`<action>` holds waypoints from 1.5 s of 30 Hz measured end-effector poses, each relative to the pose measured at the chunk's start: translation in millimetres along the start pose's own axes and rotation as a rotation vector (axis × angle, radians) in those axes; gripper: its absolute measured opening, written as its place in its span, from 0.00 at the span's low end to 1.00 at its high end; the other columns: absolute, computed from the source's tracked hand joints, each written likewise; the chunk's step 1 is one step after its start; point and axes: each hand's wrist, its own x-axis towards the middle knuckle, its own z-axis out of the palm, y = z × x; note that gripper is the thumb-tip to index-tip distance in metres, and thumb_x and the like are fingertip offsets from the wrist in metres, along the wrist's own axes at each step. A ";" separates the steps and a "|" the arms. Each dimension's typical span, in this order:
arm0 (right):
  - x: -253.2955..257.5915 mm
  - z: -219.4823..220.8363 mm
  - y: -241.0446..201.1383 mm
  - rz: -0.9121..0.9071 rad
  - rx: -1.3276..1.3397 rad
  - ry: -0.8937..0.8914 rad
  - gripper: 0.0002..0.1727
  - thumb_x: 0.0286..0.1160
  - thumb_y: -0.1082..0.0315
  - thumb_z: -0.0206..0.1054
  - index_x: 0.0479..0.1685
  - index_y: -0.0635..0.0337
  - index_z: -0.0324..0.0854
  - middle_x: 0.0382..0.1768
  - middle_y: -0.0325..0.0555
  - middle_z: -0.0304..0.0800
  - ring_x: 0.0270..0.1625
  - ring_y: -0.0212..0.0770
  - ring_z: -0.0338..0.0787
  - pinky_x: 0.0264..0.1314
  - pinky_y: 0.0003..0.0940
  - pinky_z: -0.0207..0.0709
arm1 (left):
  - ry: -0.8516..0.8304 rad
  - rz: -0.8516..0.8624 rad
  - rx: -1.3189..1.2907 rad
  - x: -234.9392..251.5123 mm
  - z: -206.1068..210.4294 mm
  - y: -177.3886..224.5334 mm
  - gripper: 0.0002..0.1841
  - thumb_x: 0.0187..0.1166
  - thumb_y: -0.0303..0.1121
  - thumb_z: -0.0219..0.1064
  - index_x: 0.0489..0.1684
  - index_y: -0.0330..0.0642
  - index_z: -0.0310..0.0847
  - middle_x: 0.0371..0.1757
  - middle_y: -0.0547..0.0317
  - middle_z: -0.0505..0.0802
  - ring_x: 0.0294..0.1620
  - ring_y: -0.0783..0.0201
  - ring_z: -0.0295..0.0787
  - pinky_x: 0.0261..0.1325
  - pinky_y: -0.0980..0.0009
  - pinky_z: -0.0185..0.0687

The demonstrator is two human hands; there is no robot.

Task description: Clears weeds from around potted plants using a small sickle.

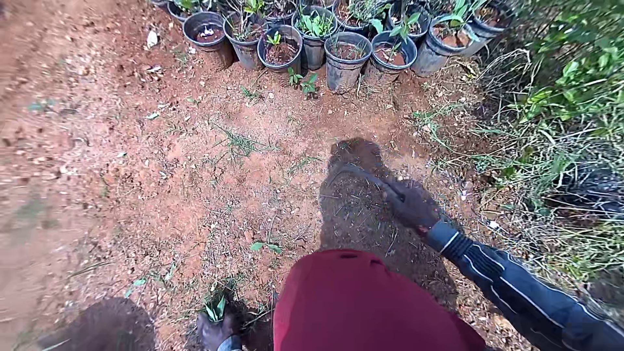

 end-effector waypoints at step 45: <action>102.7 36.6 -81.9 -0.103 0.023 0.199 0.28 0.89 0.63 0.58 0.87 0.56 0.68 0.53 0.65 0.87 0.33 0.53 0.88 0.38 0.55 0.84 | -0.178 -0.111 -0.031 -0.6 -32.7 39.7 0.33 0.74 0.36 0.78 0.77 0.28 0.73 0.75 0.26 0.81 0.79 0.32 0.76 0.81 0.36 0.66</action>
